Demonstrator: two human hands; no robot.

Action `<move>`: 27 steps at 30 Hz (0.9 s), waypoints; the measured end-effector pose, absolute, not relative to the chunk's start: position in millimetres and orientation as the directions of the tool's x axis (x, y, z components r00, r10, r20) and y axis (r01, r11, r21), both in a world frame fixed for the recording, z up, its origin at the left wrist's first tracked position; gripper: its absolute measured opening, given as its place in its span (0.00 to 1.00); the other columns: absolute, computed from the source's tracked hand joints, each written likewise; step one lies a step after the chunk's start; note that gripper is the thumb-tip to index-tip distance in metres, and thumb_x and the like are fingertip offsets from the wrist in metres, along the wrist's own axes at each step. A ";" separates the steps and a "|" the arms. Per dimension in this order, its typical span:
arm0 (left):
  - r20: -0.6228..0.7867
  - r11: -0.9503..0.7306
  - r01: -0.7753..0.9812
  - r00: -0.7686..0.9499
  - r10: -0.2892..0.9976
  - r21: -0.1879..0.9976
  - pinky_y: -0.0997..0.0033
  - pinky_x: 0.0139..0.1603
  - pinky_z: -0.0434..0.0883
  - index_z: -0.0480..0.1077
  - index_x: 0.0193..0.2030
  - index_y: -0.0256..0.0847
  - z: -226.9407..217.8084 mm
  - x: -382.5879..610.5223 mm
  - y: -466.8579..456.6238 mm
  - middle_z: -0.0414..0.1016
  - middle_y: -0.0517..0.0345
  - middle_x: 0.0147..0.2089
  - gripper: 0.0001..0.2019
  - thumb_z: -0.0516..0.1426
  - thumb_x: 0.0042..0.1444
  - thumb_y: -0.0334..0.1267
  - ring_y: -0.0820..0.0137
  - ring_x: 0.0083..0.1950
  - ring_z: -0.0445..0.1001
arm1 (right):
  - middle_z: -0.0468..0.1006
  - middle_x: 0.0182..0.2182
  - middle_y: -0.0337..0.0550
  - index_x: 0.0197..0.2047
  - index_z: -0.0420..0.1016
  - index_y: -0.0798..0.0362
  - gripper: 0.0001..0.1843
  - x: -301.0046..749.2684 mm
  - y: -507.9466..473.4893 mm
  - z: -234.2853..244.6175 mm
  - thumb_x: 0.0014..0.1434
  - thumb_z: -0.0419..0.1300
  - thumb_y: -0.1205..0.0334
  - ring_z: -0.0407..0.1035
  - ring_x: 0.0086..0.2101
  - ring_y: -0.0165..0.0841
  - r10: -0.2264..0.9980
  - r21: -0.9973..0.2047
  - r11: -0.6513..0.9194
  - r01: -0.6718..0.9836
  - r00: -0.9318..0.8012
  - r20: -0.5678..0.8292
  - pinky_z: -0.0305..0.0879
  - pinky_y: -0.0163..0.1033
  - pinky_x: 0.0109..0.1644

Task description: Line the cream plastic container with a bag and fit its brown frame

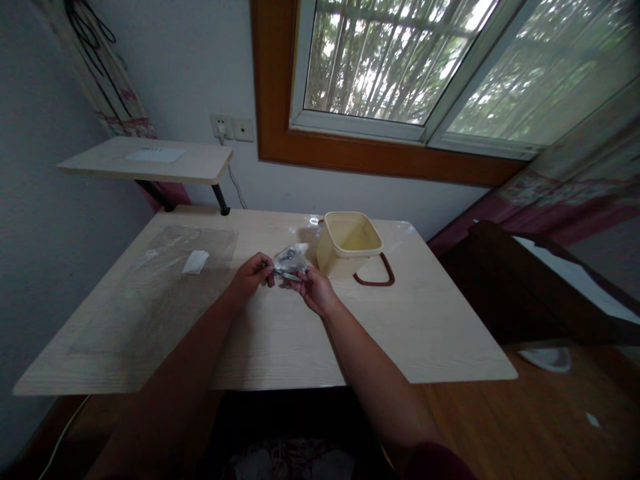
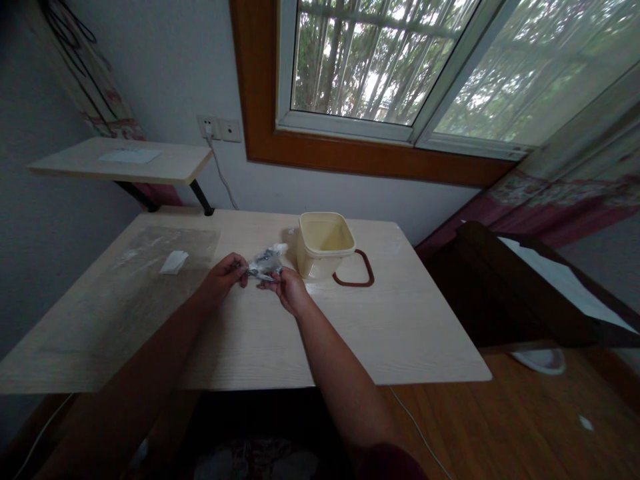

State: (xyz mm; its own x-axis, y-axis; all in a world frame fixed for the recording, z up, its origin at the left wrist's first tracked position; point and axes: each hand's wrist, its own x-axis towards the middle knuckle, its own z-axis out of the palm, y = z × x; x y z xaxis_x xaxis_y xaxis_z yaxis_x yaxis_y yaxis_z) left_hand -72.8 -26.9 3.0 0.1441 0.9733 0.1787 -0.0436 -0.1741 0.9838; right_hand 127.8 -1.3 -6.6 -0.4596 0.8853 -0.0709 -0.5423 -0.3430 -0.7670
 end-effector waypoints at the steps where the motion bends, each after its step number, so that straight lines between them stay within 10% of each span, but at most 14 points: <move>1: 0.188 -0.186 -0.032 0.146 0.971 0.982 0.71 0.31 0.64 0.66 0.38 0.40 2.8 -75.3 -25.9 0.73 0.62 0.24 0.12 0.60 0.60 0.46 0.72 0.26 0.69 | 0.68 0.24 0.37 0.22 0.59 0.51 0.13 127.7 -1.2 -6.4 0.52 0.59 0.67 0.68 0.28 0.31 0.890 -0.769 -0.340 -0.541 -0.450 -0.078 0.76 0.41 0.37; 15: 0.128 -0.112 -0.167 0.090 0.988 0.980 0.69 0.34 0.71 0.65 0.47 0.41 11.3 -74.3 -30.3 0.76 0.59 0.33 0.18 0.60 0.60 0.52 0.70 0.31 0.76 | 0.65 0.21 0.34 0.23 0.61 0.51 0.12 129.3 -2.0 -0.2 0.48 0.63 0.63 0.64 0.24 0.28 0.914 -0.772 -0.327 -0.545 -0.389 -0.113 0.73 0.36 0.31; 19: 0.136 -0.131 -0.052 0.127 0.982 0.990 0.70 0.32 0.73 0.66 0.50 0.41 11.2 -68.4 -32.5 0.77 0.60 0.34 0.25 0.68 0.50 0.47 0.72 0.29 0.75 | 0.64 0.21 0.34 0.22 0.63 0.51 0.10 128.9 -2.5 2.9 0.48 0.62 0.64 0.63 0.23 0.28 0.909 -0.776 -0.331 -0.537 -0.402 -0.110 0.71 0.36 0.31; 27: 0.224 -0.212 0.130 -0.085 0.971 0.969 0.73 0.31 0.70 0.70 0.38 0.40 14.2 -68.9 -32.3 0.76 0.61 0.26 0.13 0.61 0.60 0.49 0.73 0.26 0.73 | 0.68 0.23 0.30 0.37 0.64 0.48 0.12 123.2 -5.1 -0.4 0.52 0.63 0.60 0.62 0.23 0.28 0.938 -0.845 -0.243 -0.476 -0.337 -0.079 0.67 0.34 0.27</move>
State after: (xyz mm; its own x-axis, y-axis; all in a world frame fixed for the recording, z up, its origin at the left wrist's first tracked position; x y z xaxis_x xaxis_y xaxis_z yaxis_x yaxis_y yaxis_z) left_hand -68.9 -32.3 14.2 -0.0849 0.9709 0.2237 0.1300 -0.2118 0.9686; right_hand 123.2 -5.1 -0.4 -0.3375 0.9380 -0.0793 -0.4764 -0.2429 -0.8450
